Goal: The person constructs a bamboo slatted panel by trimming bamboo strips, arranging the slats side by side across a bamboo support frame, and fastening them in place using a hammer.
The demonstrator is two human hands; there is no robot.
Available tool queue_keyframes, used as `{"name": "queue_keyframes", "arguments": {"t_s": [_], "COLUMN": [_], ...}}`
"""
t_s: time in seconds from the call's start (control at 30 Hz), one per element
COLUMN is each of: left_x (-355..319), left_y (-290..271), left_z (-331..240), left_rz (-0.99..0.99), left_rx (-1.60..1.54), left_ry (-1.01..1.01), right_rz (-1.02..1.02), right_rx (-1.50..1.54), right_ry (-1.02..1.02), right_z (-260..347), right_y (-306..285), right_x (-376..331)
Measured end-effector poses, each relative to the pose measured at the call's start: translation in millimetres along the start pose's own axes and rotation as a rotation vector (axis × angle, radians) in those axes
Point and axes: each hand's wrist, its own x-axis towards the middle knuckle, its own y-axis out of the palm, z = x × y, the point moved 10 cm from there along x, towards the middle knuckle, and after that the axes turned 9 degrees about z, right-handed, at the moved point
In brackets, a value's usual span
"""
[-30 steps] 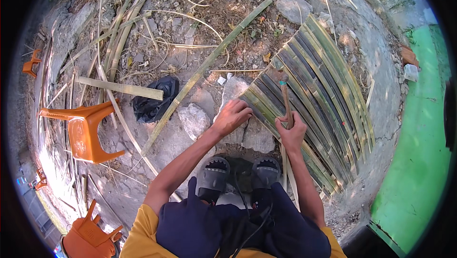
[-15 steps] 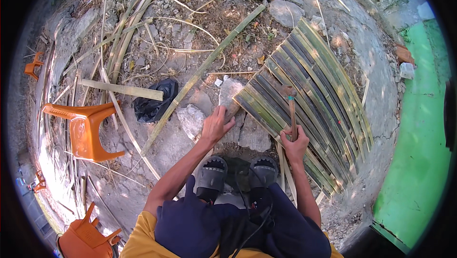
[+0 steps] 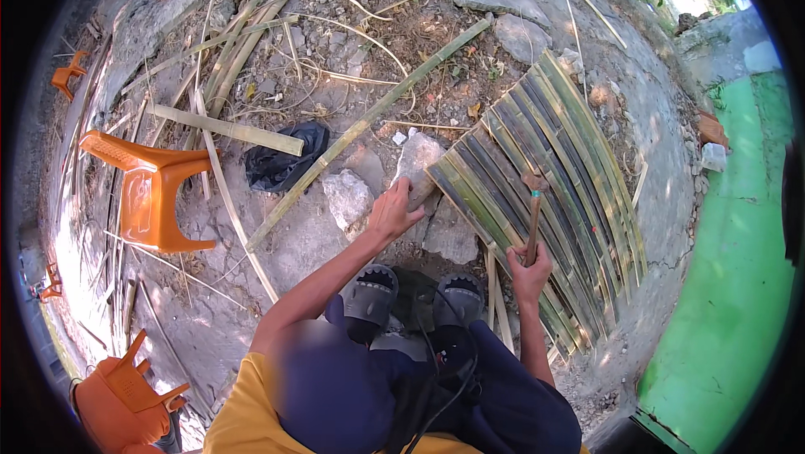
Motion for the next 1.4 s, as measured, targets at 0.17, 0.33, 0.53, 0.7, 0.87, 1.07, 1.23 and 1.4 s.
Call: {"name": "queue_keyframes", "arguments": {"t_s": [0.17, 0.33, 0.53, 0.7, 0.87, 1.07, 1.23, 1.4], "left_x": [12, 24, 28, 8, -12, -66, -56, -35], "left_y": [12, 2, 1, -2, -13, 61, 70, 37], "left_z": [-8, -9, 25, 2, -57, -98, -71, -46], "left_rz": [0.114, 0.196, 0.236, 0.178, 0.358, 1.099, 0.935, 0.537], "left_rx": [0.009, -0.093, 0.059, -0.009, -0.141, -0.533, -0.596, -0.302], "left_ry": [-0.083, -0.25, -0.201, -0.066, 0.013, 0.07, 0.006, 0.029], "right_rz": [0.029, 0.177, 0.314, 0.315, 0.256, 0.32, 0.324, 0.177], "right_rx": [0.001, 0.043, 0.215, 0.137, 0.23, 0.36, 0.456, 0.292], "right_ry": [0.045, 0.094, 0.063, 0.033, 0.001, -0.092, -0.13, -0.041], "right_z": [-11, -31, -39, -31, -7, 38, 50, 17], "right_y": [4, 32, 70, 66, 69, 95, 106, 70], "right_x": [-16, -43, -70, -67, -43, -18, -28, -21]}}
